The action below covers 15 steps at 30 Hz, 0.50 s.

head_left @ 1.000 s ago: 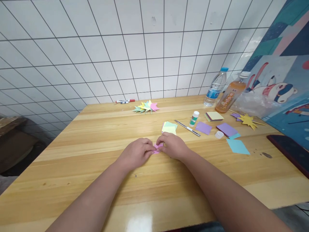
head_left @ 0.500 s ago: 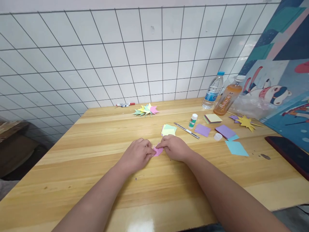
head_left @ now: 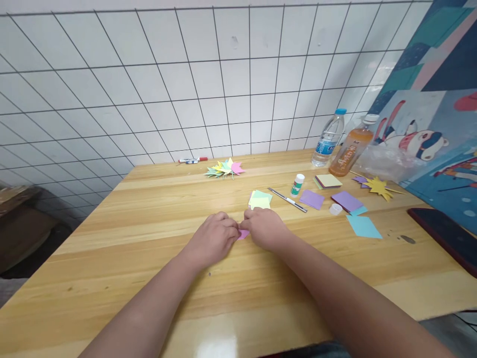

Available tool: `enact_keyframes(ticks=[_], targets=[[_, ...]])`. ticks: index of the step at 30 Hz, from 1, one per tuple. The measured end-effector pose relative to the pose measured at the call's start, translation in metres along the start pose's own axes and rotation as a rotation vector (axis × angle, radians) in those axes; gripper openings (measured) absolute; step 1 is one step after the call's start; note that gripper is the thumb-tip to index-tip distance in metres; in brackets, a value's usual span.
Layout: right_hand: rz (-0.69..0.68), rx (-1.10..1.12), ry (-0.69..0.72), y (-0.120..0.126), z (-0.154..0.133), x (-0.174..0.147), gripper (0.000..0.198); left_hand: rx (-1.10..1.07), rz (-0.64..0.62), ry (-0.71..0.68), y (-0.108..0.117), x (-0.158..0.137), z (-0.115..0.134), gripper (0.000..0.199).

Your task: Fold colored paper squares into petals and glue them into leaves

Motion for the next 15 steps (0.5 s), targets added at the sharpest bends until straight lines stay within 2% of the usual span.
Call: enact_keyframes(ticks=[3,6,9,12,15], targets=[[0.007,-0.034,0.003,-0.001,-0.006,0.0,0.025,0.032,-0.011,0.007,0.001,0.0,0.002,0.027],[0.028,0.044,-0.008,-0.002,-0.001,-0.004,0.029,0.041,-0.006,0.005,0.001,-0.001,0.002,0.025],[0.109,0.147,0.003,0.004,0.01,-0.009,0.039,0.037,0.023,-0.017,0.002,-0.002,0.0,0.022],[0.177,0.211,0.022,0.013,0.02,-0.013,0.035,0.036,0.039,-0.043,0.001,-0.001,-0.002,0.021],[0.13,0.234,0.073,0.014,0.019,-0.016,0.036,0.021,0.041,-0.073,0.001,-0.001,-0.002,0.023]])
Point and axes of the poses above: each hand's wrist, its own x-axis towards the middle knuckle, its own y-axis out of the back of the hand, z = x × y, the point moved 6 cm from there along x, towards the middle knuckle, and after that the axes turned 2 degrees about x, right-handed, at the moved point
